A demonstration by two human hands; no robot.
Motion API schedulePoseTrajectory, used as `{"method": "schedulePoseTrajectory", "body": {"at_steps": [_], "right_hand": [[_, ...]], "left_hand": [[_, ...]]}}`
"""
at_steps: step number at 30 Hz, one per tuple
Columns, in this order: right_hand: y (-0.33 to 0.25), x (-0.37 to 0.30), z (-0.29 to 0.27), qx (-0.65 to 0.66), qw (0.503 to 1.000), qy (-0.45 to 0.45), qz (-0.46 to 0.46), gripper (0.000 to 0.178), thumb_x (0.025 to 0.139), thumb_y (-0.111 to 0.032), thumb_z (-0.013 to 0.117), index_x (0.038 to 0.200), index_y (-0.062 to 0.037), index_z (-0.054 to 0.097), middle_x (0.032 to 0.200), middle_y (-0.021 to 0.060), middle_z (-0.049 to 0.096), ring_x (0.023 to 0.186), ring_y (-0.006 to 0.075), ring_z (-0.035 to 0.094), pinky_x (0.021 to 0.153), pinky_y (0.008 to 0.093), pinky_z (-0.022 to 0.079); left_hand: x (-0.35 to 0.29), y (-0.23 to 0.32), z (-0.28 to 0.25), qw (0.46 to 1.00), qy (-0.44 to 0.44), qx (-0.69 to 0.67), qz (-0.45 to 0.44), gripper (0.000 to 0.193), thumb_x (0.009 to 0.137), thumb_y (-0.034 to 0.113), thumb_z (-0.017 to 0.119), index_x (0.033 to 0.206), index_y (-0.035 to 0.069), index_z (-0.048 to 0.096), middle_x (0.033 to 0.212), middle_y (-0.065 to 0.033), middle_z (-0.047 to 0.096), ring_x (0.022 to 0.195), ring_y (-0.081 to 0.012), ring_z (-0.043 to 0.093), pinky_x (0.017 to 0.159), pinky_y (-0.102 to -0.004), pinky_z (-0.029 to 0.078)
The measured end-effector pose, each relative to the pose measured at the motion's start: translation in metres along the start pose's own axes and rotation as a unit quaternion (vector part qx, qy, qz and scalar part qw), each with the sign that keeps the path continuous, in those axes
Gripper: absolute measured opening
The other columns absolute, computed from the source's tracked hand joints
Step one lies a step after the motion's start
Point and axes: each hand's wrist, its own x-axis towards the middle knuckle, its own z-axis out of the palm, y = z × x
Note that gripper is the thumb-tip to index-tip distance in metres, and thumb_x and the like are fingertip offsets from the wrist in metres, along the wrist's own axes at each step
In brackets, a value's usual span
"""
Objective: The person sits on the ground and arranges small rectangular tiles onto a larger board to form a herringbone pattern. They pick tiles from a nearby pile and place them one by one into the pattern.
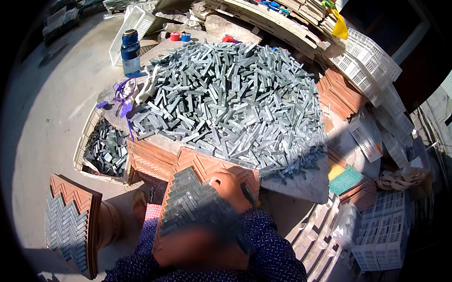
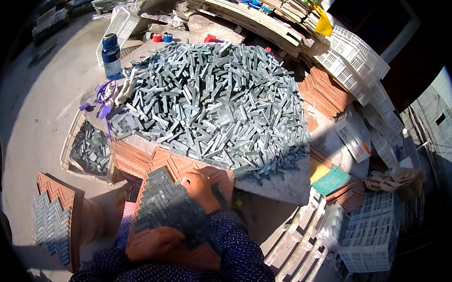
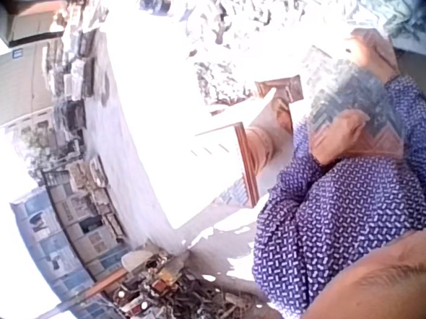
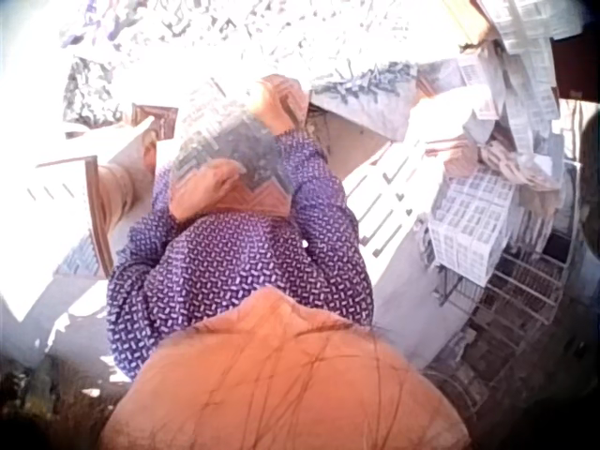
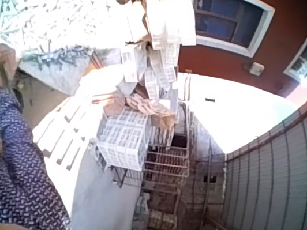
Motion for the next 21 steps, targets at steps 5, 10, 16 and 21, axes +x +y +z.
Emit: {"method": "schedulePoseTrajectory", "body": {"at_steps": [5, 10, 16, 21], "right_hand": [[-0.004, -0.002, 0.003, 0.022, 0.997, 0.056, 0.039, 0.009, 0.071, -0.005, 0.067, 0.074, -0.0011, 0.060, 0.077, 0.0156, 0.059, 0.075, 0.0359, 0.058, 0.065, 0.0434, 0.045], [0.010, 0.007, -0.007, -0.012, 1.000, -0.008, -0.015, 0.009, 0.074, -0.008, 0.067, 0.078, -0.0018, 0.062, 0.078, 0.0153, 0.061, 0.073, 0.0359, 0.060, 0.064, 0.0430, 0.047], [0.042, 0.020, -0.064, -0.043, 0.989, 0.122, 0.066, 0.012, 0.077, -0.005, 0.064, 0.088, -0.0020, 0.064, 0.087, 0.0165, 0.063, 0.081, 0.0362, 0.061, 0.072, 0.0417, 0.049], [0.053, 0.031, -0.063, -0.164, 0.981, 0.102, 0.021, 0.031, 0.072, 0.004, 0.065, 0.101, -0.0037, 0.062, 0.106, 0.0163, 0.060, 0.100, 0.0355, 0.056, 0.085, 0.0405, 0.046]], "left_hand": [[-0.009, -0.033, 0.029, 0.998, -0.002, -0.015, -0.057, 0.018, 0.086, 0.012, 0.060, 0.102, 0.006, 0.065, 0.101, -0.0134, 0.065, 0.094, -0.0305, 0.063, 0.084, -0.0364, 0.051], [-0.008, -0.040, 0.031, 0.999, 0.010, -0.035, 0.004, 0.018, 0.085, 0.010, 0.060, 0.101, 0.004, 0.064, 0.101, -0.0139, 0.064, 0.093, -0.0319, 0.063, 0.082, -0.0374, 0.051], [0.020, 0.001, -0.009, 0.996, 0.028, 0.030, 0.079, 0.030, 0.083, 0.010, 0.062, 0.111, 0.000, 0.059, 0.114, -0.0154, 0.060, 0.105, -0.0343, 0.059, 0.088, -0.0403, 0.048], [0.048, -0.033, -0.010, 0.959, 0.048, 0.271, 0.060, 0.066, 0.083, 0.028, 0.063, 0.137, 0.001, 0.037, 0.143, -0.0144, 0.038, 0.134, -0.0308, 0.034, 0.107, -0.0489, 0.028]]}}
